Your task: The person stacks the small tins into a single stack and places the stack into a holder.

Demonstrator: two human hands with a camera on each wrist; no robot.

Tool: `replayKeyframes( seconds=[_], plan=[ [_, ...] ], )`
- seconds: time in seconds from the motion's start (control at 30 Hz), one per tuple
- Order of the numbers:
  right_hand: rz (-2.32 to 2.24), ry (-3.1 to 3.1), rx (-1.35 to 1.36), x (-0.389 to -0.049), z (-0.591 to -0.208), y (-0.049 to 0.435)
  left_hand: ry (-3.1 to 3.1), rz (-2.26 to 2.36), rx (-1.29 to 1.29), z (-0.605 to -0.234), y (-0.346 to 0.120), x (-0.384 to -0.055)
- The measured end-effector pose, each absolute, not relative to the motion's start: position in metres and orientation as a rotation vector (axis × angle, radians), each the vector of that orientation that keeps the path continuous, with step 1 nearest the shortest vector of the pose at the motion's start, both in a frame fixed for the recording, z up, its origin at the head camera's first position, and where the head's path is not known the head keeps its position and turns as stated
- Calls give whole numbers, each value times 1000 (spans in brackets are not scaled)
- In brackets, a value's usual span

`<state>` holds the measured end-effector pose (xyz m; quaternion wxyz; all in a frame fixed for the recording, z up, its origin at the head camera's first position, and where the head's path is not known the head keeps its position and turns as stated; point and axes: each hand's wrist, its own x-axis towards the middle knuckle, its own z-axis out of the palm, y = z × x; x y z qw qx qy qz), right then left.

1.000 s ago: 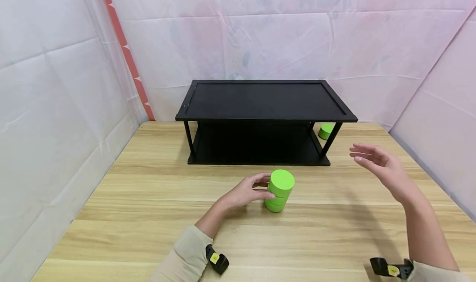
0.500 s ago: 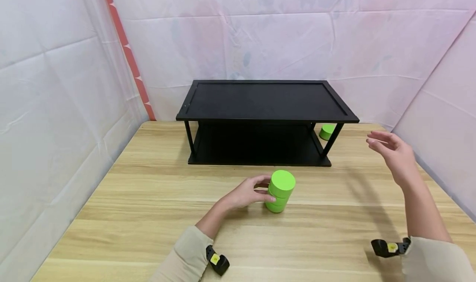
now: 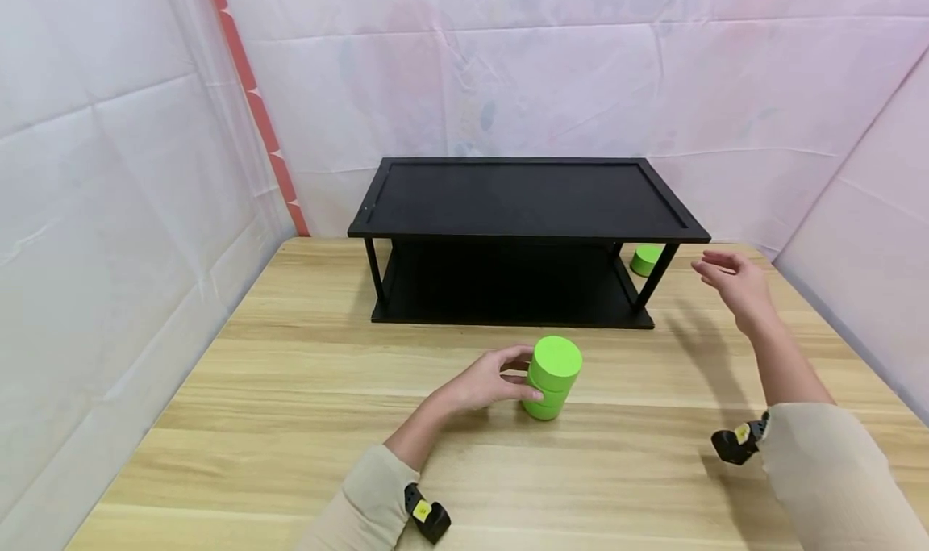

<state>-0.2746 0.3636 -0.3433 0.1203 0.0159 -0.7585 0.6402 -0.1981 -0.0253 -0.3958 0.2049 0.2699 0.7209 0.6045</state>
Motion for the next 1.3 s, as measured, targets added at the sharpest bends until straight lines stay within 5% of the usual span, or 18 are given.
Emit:
replayKeyframes(
  seconds=[0.43, 1.3],
  plan=[
    [1393, -2585, -84, -310, -375, 363, 1975, 1706, 769, -397, -23, -199],
    [1635, -2431, -270, -349, -405, 357, 1987, 1701, 746, -396, -27, -194]
  ],
)
